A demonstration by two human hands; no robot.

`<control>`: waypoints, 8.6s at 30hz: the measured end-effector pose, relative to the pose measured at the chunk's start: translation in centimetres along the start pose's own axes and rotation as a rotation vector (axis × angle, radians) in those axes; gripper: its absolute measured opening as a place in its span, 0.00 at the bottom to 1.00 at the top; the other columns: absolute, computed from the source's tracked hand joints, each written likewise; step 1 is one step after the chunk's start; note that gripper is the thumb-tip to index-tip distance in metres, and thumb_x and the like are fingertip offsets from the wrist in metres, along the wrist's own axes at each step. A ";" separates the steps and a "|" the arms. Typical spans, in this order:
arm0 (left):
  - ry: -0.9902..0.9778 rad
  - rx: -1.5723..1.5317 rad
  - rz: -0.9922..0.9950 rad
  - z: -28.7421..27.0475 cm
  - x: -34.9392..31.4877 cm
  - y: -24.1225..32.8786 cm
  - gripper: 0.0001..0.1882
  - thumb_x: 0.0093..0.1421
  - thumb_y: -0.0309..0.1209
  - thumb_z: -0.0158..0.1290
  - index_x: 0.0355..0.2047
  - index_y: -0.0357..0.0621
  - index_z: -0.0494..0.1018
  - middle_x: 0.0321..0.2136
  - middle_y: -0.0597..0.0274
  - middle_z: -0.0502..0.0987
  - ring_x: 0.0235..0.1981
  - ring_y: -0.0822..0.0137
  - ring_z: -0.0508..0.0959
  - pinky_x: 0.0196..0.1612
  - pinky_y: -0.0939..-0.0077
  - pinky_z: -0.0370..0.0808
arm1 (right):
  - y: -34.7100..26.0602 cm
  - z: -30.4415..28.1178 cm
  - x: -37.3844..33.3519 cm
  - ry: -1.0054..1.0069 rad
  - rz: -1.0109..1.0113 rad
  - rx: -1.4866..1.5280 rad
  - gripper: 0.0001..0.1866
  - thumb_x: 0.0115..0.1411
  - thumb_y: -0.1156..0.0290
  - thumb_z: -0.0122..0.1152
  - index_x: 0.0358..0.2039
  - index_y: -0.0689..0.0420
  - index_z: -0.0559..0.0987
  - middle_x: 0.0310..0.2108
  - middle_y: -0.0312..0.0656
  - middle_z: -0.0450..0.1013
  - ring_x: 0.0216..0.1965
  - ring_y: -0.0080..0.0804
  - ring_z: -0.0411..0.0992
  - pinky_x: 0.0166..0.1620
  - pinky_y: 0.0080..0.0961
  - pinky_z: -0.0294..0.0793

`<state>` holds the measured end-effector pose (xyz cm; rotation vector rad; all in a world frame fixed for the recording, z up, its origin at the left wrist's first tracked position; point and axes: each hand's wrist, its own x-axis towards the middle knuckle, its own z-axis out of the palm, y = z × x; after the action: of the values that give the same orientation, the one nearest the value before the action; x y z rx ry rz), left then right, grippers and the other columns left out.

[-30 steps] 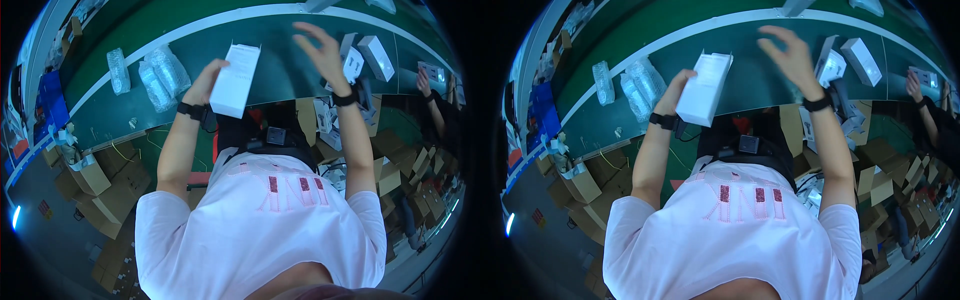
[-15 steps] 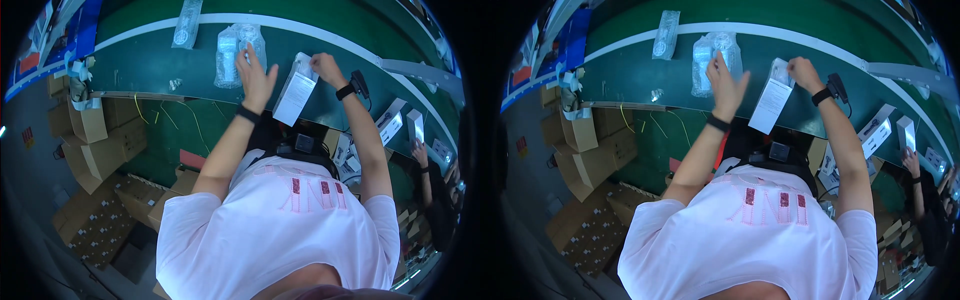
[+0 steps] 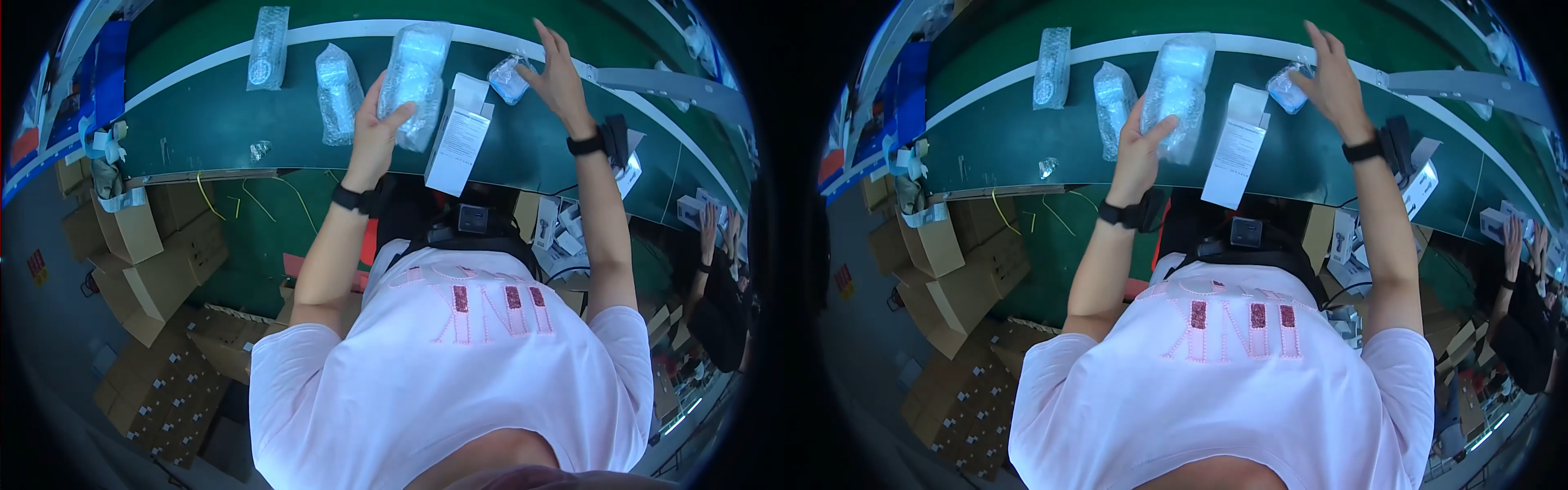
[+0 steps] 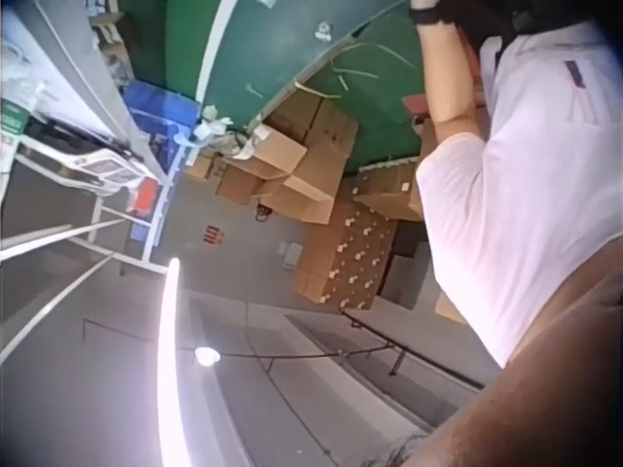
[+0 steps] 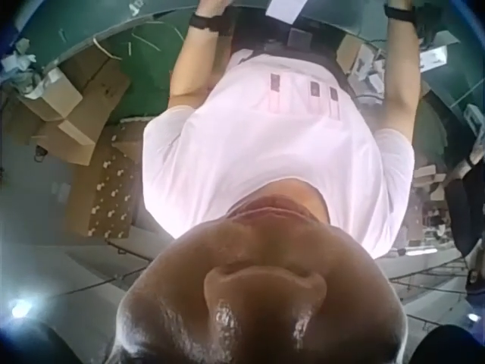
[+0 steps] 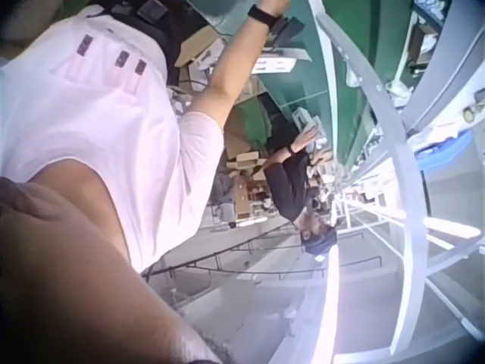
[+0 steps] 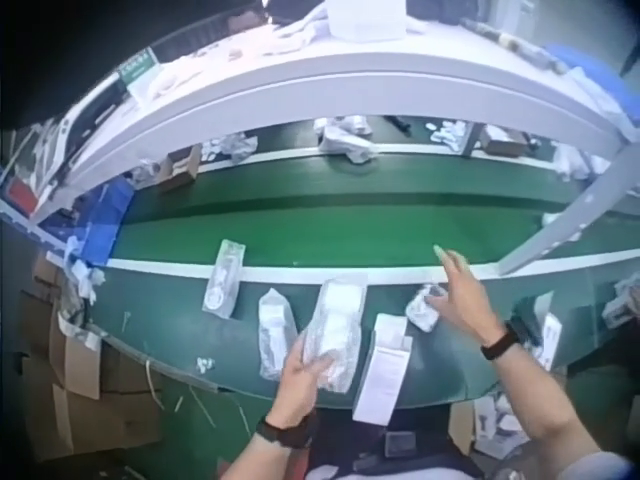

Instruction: Packaging handheld fans into individual white boxes along with manuals.

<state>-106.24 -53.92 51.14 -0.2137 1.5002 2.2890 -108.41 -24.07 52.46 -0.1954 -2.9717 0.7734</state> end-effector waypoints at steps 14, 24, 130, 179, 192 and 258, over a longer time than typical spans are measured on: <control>-0.607 -0.203 -0.511 6.9 -2.5 6.1 0.37 0.66 0.59 0.26 0.47 0.39 0.70 0.35 0.52 0.76 0.33 0.60 0.77 0.38 0.66 0.74 | -8.1 -8.1 -8.3 -0.277 -0.320 0.537 0.30 0.49 0.73 0.66 0.55 0.60 0.70 0.45 0.48 0.73 0.47 0.39 0.72 0.51 0.30 0.69; -0.544 0.302 0.113 9.6 -4.8 3.3 0.38 0.47 0.34 0.65 0.57 0.35 0.63 0.48 0.53 0.73 0.49 0.63 0.72 0.55 0.70 0.66 | -8.4 -7.9 -11.9 -0.189 0.210 1.341 0.37 0.48 0.75 0.64 0.59 0.64 0.62 0.48 0.42 0.69 0.48 0.29 0.69 0.52 0.26 0.68; -0.137 0.024 -0.279 5.2 -2.3 3.9 0.34 0.64 0.57 0.41 0.50 0.34 0.68 0.42 0.58 0.75 0.43 0.69 0.75 0.46 0.76 0.72 | -1.4 -2.6 -1.5 -0.105 0.207 1.024 0.18 0.58 0.65 0.62 0.48 0.56 0.77 0.38 0.38 0.75 0.37 0.25 0.74 0.41 0.22 0.75; -0.704 0.049 -0.109 11.0 -9.2 4.8 0.43 0.57 0.44 0.59 0.64 0.42 0.47 0.47 0.52 0.70 0.51 0.63 0.70 0.53 0.68 0.67 | -12.9 -17.9 -4.6 -1.509 -0.082 0.301 0.08 0.58 0.77 0.55 0.36 0.67 0.78 0.32 0.44 0.77 0.32 0.29 0.77 0.37 0.23 0.78; -0.767 0.373 0.101 9.5 -6.6 5.0 0.27 0.52 0.34 0.62 0.52 0.41 0.70 0.48 0.53 0.72 0.46 0.60 0.75 0.44 0.68 0.77 | -7.4 -10.4 -13.0 -0.342 0.063 1.218 0.42 0.53 0.65 0.65 0.65 0.55 0.55 0.58 0.50 0.65 0.57 0.38 0.66 0.57 0.33 0.67; -0.445 0.119 -0.175 12.6 -2.9 4.8 0.35 0.47 0.21 0.64 0.56 0.37 0.63 0.47 0.60 0.73 0.48 0.68 0.73 0.53 0.71 0.69 | -5.9 -16.9 -8.3 0.384 -0.554 0.362 0.11 0.46 0.80 0.66 0.33 0.61 0.78 0.30 0.43 0.73 0.25 0.31 0.71 0.26 0.19 0.69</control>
<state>-104.43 -44.92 61.38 0.1819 1.3192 1.9400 -99.26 -22.25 69.81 0.4287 -2.3001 1.0217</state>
